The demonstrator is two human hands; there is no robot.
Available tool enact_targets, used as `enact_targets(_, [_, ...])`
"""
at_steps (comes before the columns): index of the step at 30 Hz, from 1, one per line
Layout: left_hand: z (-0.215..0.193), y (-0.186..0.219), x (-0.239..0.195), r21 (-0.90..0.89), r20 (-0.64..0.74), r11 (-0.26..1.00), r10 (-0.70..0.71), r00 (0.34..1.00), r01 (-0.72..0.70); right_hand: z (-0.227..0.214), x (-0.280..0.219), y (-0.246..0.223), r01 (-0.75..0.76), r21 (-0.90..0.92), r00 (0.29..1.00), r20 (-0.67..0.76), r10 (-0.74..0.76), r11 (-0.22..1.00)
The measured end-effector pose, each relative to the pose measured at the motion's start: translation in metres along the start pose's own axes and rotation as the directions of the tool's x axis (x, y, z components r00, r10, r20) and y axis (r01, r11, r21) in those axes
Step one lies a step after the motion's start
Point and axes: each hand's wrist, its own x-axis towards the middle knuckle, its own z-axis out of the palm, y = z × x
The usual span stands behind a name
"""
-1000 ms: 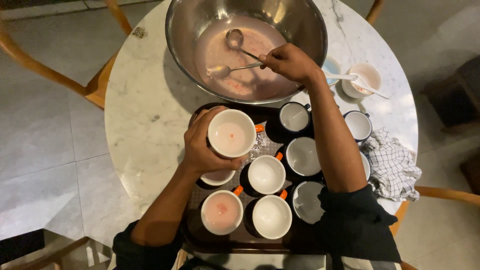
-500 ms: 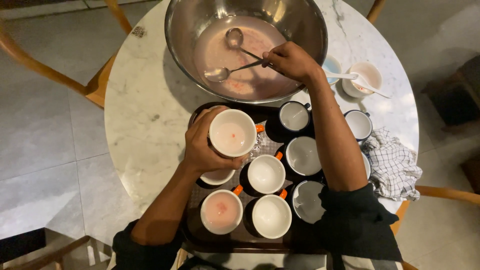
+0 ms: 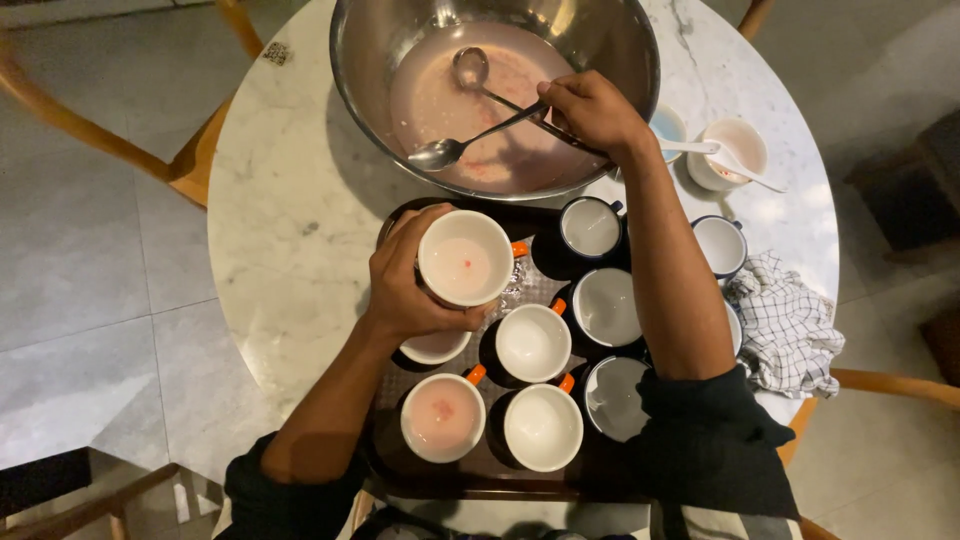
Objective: The person uses a ladle to scoop a pink liquid from a large metal bowl and pours it into small white cups arranged on a tray. They also use a spoon to add a small amount of a white substance from a separate container into the cups.
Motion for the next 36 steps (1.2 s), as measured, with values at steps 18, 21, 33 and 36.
enact_targets(18, [-0.004, -0.007, -0.005, -0.001, -0.002, 0.996, -0.094, 0.996, 0.094, -0.005, 0.012, 0.025, 0.150, 0.279, 0.955, -0.291, -0.065, 0.949])
enact_targets(21, [-0.004, -0.006, -0.004, 0.003, 0.000, 0.990, -0.141, 0.990, 0.141, -0.009, 0.012, 0.029, 0.219, 0.237, 0.941, -0.307, -0.141, 0.947])
enact_targets(33, [-0.004, -0.011, -0.004, -0.039, -0.021, 0.994, -0.102, 0.995, 0.101, -0.045, -0.033, 0.013, 0.340, 0.165, 0.902, -0.334, -0.272, 0.926])
enact_targets(36, [-0.005, -0.005, -0.004, -0.046, -0.015, 0.988, -0.151, 0.988, 0.151, -0.048, -0.063, -0.006, 0.370, 0.175, 0.894, -0.334, -0.299, 0.912])
